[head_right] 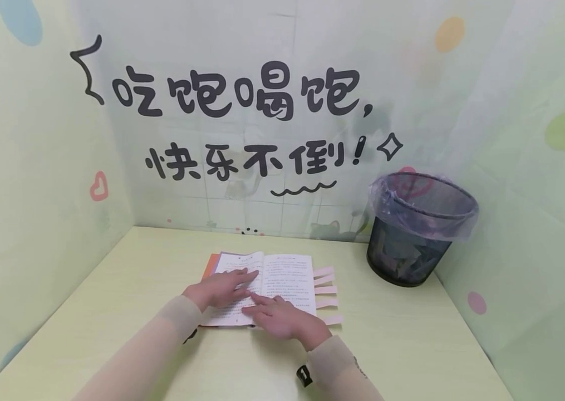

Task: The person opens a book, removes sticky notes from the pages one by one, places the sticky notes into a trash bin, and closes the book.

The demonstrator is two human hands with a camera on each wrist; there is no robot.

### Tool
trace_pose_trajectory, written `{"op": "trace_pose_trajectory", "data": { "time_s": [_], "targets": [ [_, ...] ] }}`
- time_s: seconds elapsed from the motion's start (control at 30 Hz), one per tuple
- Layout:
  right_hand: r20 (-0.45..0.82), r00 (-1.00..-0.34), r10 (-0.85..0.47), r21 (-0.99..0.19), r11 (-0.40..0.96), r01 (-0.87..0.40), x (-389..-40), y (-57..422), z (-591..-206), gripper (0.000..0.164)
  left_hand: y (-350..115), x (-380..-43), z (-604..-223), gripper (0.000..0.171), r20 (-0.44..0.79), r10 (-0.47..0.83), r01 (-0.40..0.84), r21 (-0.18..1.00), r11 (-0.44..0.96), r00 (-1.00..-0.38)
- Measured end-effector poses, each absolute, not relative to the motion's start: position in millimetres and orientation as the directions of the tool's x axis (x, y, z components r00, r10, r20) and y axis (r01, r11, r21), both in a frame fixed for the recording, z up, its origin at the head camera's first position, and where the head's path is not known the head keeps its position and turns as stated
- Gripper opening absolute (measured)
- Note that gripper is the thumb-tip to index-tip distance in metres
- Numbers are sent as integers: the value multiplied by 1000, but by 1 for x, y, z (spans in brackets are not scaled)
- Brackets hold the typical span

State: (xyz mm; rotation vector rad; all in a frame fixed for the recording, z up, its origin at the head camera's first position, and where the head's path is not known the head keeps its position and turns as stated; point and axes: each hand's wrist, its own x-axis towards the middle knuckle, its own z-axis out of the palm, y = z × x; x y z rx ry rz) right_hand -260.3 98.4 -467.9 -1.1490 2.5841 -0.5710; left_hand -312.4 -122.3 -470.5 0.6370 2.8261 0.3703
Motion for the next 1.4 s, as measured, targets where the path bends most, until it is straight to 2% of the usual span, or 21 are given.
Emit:
{"op": "trace_pose_trajectory", "data": {
  "time_s": [0.13,0.33,0.5,0.63,0.77,1.03,1.4],
  "targets": [
    [-55,-665,-745,-492,599,-631,-264,102,-466,44,-124,-313,-470,62,-156,440,373,330,867,-884],
    [12,-793,-609,-567,649,-507,-276,113,-462,35,-122,-317,-470,82,-181,424,346,346,872,-887],
    [44,-923,-381,-523,779,-346,-287,125,-457,27,-118,-320,-465,87,-209,400,314,350,883,-892],
    [-10,-988,-151,-489,863,-127,-292,136,-455,46,-115,-321,-459,90,-217,389,302,347,888,-895],
    [-57,-998,-18,-452,892,10,-294,145,-458,67,-113,-320,-457,92,-214,396,315,333,889,-893],
    [-88,-996,8,-481,875,49,-290,152,-470,48,-113,-316,-458,91,-219,387,316,301,900,-896],
    [-84,-996,30,-406,912,62,-291,152,-481,69,-119,-321,-468,90,-234,371,316,242,917,-899]
  ]
}}
